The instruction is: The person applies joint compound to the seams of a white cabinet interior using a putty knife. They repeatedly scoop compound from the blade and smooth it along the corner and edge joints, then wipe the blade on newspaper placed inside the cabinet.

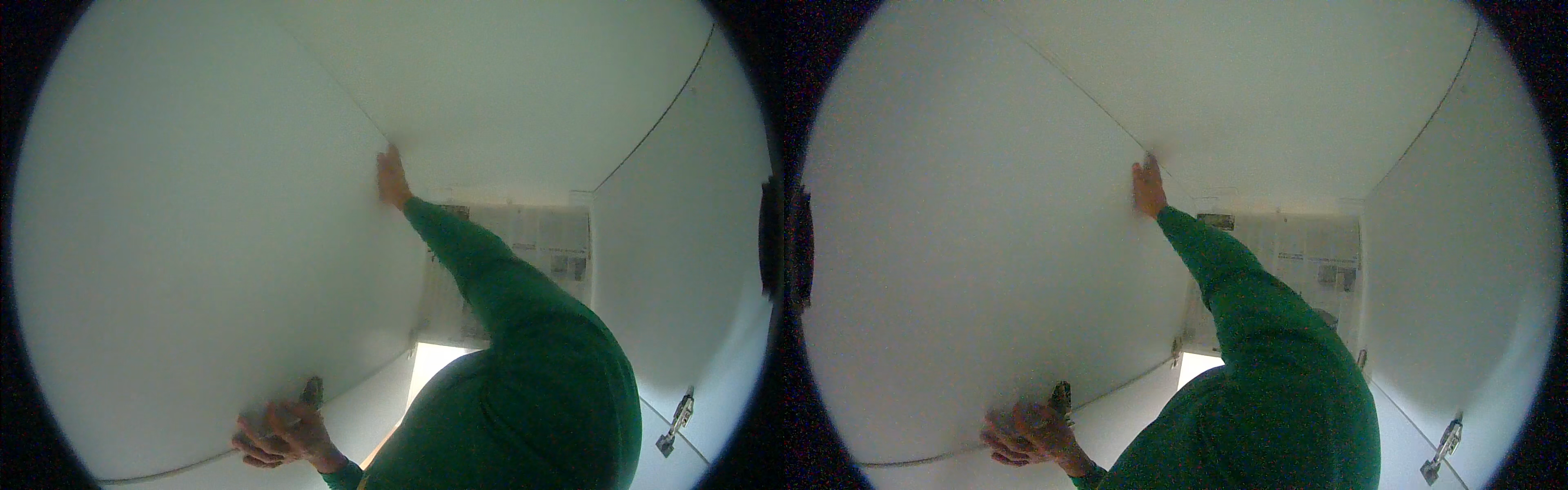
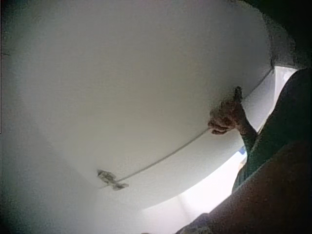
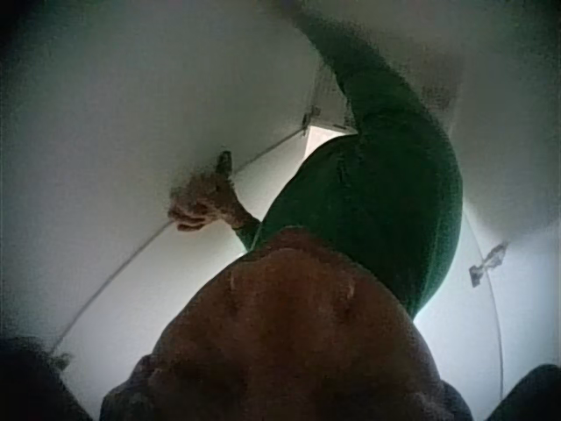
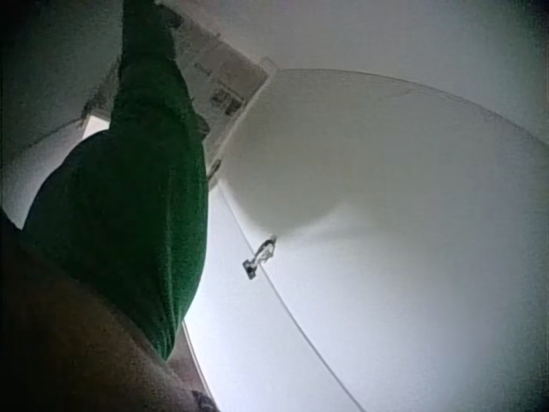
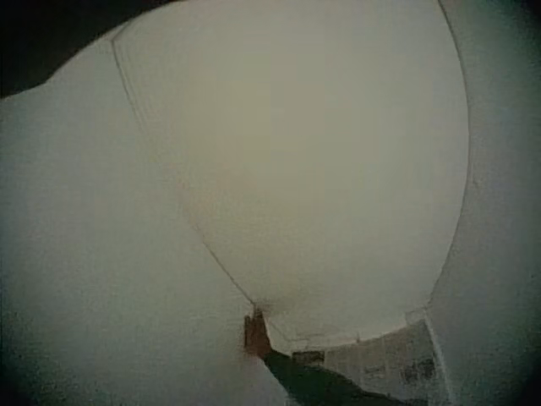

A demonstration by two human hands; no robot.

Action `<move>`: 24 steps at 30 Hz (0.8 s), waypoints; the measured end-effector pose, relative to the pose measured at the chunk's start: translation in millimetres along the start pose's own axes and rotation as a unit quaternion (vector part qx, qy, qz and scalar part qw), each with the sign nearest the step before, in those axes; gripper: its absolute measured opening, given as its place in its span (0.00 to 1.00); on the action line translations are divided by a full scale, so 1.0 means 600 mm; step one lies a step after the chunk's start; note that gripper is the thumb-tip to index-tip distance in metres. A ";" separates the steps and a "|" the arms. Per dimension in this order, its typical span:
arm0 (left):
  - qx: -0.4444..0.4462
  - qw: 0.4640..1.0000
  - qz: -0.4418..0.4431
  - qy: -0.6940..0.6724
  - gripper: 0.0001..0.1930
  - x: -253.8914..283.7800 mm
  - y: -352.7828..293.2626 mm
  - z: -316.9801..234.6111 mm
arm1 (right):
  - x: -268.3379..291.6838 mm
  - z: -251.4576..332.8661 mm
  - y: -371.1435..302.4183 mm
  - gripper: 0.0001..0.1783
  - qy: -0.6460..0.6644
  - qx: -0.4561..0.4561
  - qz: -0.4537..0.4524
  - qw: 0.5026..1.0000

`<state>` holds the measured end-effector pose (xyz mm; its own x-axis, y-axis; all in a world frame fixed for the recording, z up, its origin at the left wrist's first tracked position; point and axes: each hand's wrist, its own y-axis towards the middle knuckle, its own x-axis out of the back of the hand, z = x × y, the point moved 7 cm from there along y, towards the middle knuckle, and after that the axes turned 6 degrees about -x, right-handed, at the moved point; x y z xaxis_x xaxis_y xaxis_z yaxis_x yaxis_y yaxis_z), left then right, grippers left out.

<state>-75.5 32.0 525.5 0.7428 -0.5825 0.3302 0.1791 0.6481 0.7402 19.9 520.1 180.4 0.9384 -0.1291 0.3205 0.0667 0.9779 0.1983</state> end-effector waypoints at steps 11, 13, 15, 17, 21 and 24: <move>-0.024 0.998 0.023 0.055 0.20 -0.028 -0.084 0.037 | 0.015 0.164 -0.034 0.38 0.097 0.020 -0.063 0.993; -0.053 0.992 -0.016 0.110 0.25 -0.002 -0.050 0.012 | 0.024 0.127 -0.062 0.38 0.138 -0.016 -0.045 0.989; -0.062 0.994 -0.061 0.064 0.24 -0.004 0.005 -0.030 | 0.003 -0.008 -0.070 0.38 0.061 -0.060 -0.076 0.993; -0.070 0.994 -0.081 0.020 0.23 -0.019 0.030 -0.062 | -0.009 -0.069 -0.096 0.38 -0.007 -0.067 -0.111 0.992; -0.056 0.996 -0.011 0.063 0.19 -0.005 -0.021 -0.025 | 0.064 0.286 -0.232 0.40 0.157 0.079 -0.019 0.984; -0.046 0.997 -0.022 0.053 0.16 -0.012 -0.010 -0.031 | 0.158 0.488 -0.231 0.43 0.192 0.227 0.015 0.955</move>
<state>-69.6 41.4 507.6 0.7963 -0.5589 0.2315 0.2678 0.6688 0.6935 0.5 323.8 454.4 0.9986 0.0522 -0.0129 -0.0339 0.7967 0.6034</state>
